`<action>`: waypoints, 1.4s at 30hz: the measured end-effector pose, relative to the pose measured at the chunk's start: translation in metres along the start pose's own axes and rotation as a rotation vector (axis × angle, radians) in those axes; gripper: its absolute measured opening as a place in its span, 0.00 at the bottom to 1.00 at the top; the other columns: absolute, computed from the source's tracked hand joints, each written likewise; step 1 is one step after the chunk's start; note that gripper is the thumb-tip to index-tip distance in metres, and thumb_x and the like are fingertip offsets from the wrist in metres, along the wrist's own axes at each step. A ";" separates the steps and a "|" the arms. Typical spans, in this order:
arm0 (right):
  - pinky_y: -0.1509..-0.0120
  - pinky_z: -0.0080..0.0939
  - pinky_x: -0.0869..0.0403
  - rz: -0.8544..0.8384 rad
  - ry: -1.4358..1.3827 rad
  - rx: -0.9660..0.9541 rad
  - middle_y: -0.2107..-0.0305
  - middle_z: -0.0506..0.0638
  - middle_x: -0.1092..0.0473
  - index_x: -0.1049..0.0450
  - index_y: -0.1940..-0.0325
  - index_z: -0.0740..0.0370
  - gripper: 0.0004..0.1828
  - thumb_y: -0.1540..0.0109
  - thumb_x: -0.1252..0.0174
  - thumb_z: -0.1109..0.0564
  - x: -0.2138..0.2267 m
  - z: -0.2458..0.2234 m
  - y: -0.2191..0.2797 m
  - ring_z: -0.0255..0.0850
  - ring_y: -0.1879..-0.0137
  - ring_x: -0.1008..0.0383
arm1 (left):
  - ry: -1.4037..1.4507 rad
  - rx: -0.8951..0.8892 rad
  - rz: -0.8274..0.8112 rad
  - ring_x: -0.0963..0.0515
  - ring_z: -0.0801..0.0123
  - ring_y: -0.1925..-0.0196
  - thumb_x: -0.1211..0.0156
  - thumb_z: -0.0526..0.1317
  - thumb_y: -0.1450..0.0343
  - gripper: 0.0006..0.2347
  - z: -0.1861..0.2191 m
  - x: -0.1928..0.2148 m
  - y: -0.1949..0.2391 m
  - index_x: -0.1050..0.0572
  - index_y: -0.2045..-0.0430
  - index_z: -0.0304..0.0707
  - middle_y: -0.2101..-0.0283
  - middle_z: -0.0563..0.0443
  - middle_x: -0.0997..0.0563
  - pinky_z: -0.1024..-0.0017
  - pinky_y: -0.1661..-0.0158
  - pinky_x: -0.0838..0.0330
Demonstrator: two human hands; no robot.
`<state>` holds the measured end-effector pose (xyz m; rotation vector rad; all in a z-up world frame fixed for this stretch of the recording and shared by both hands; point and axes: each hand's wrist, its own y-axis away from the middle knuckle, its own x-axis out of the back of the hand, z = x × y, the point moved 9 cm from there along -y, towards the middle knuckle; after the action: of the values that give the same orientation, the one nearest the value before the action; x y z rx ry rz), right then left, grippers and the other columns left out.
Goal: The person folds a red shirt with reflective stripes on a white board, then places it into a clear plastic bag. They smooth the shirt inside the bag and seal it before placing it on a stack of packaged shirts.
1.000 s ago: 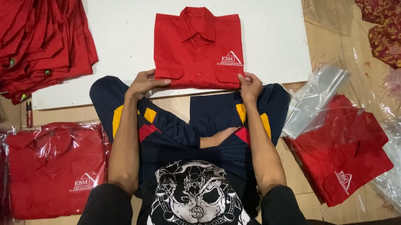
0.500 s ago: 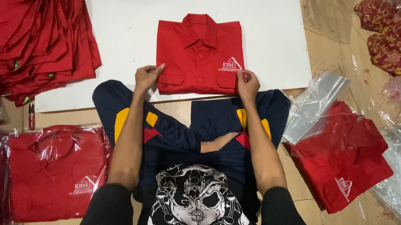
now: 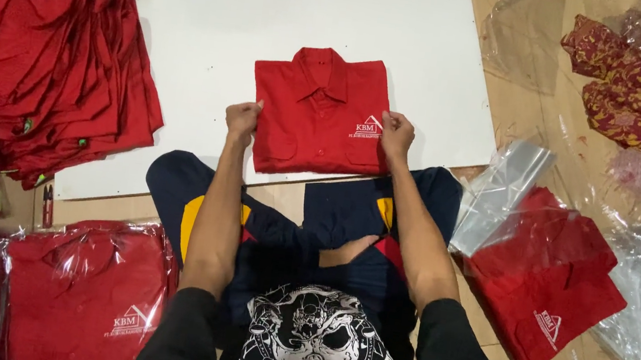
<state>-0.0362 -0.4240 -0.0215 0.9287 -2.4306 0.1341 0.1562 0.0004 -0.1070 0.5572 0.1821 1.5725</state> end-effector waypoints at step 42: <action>0.59 0.34 0.23 0.065 -0.235 -0.301 0.69 0.47 0.19 0.17 0.60 0.53 0.20 0.53 0.20 0.53 -0.039 -0.032 -0.081 0.36 0.62 0.19 | 0.006 0.022 -0.040 0.24 0.64 0.90 0.34 0.43 0.29 0.10 0.080 -0.028 -0.038 0.19 0.65 0.34 0.78 0.43 0.20 0.76 0.92 0.32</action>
<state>0.0545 -0.4535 -0.0223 0.7653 -2.5994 -0.3270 0.2253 -0.0405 -0.0613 0.5626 0.2142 1.5348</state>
